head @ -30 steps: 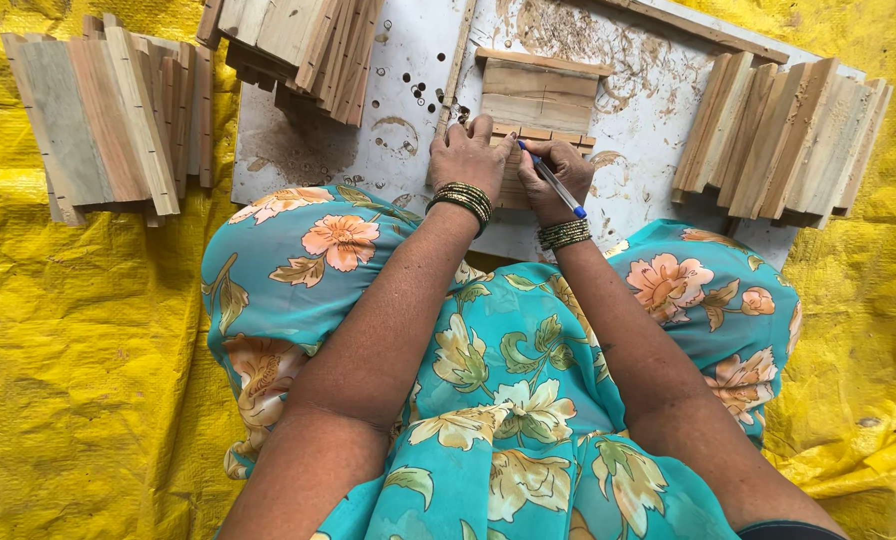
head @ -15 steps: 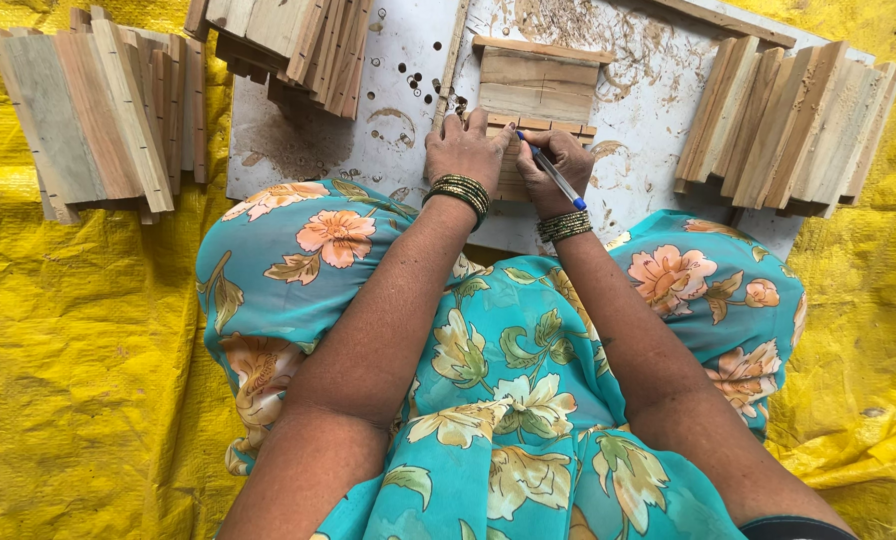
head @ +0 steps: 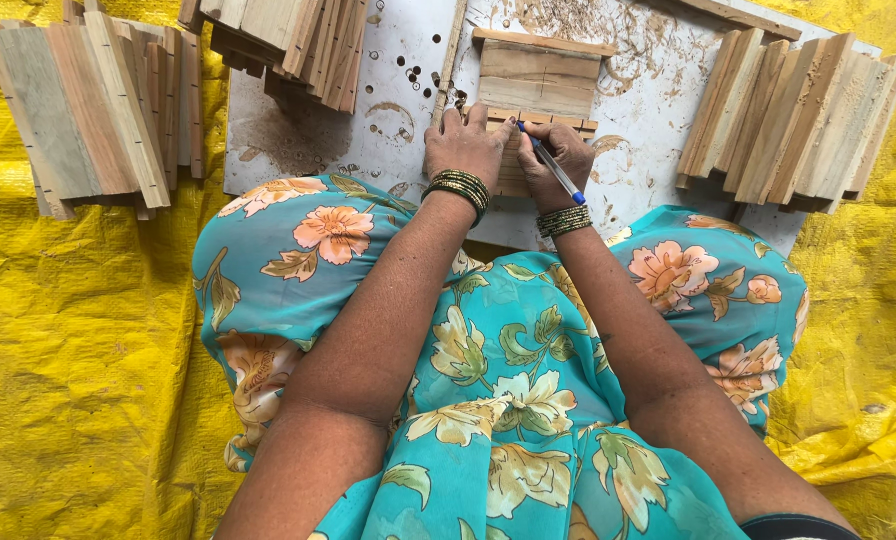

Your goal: The person sits on a tarp on the floor and assembles small wooden frames, fitting thin wooden slats into the frame edges by hand and marking positions with a pen. They set completed frames aside and pick up new slats to continue assembling.

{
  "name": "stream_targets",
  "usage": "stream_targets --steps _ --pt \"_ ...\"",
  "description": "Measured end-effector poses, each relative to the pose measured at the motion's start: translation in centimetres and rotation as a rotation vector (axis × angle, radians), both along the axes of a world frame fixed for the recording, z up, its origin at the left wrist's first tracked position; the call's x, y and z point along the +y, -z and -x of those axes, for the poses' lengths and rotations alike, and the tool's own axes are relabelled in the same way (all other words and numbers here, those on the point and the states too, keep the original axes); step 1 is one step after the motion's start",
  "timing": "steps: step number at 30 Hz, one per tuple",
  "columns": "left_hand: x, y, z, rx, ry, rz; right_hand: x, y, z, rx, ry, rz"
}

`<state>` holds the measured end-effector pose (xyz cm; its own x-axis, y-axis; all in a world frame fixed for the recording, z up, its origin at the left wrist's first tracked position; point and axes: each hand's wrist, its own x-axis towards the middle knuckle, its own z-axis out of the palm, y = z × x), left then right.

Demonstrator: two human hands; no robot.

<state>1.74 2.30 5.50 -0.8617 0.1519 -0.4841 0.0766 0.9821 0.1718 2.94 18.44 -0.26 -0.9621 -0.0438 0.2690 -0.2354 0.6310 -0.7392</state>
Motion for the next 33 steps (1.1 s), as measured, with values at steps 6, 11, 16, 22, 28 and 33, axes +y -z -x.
stream_targets --steps 6,11,16,22,28,33 --pt "-0.09 -0.33 0.02 -0.026 0.008 0.0 -0.01 0.14 0.0 0.067 -0.02 -0.028" --pt "-0.11 -0.6 0.08 -0.037 0.004 0.003 -0.01 -0.2 -0.15 0.013 -0.017 0.008" --pt "-0.14 -0.61 0.11 -0.029 0.006 0.002 -0.1 -0.3 -0.25 0.03 -0.014 0.008" --pt "-0.13 -0.81 0.04 -0.034 0.001 0.003 -0.04 0.06 -0.02 0.046 -0.014 0.0" --pt "-0.16 -0.91 0.06 -0.052 0.011 0.002 -0.04 0.01 -0.01 0.039 -0.018 -0.013" --pt "-0.11 -0.47 0.1 -0.029 0.009 0.007 -0.08 -0.22 -0.2 0.033 -0.021 -0.009"
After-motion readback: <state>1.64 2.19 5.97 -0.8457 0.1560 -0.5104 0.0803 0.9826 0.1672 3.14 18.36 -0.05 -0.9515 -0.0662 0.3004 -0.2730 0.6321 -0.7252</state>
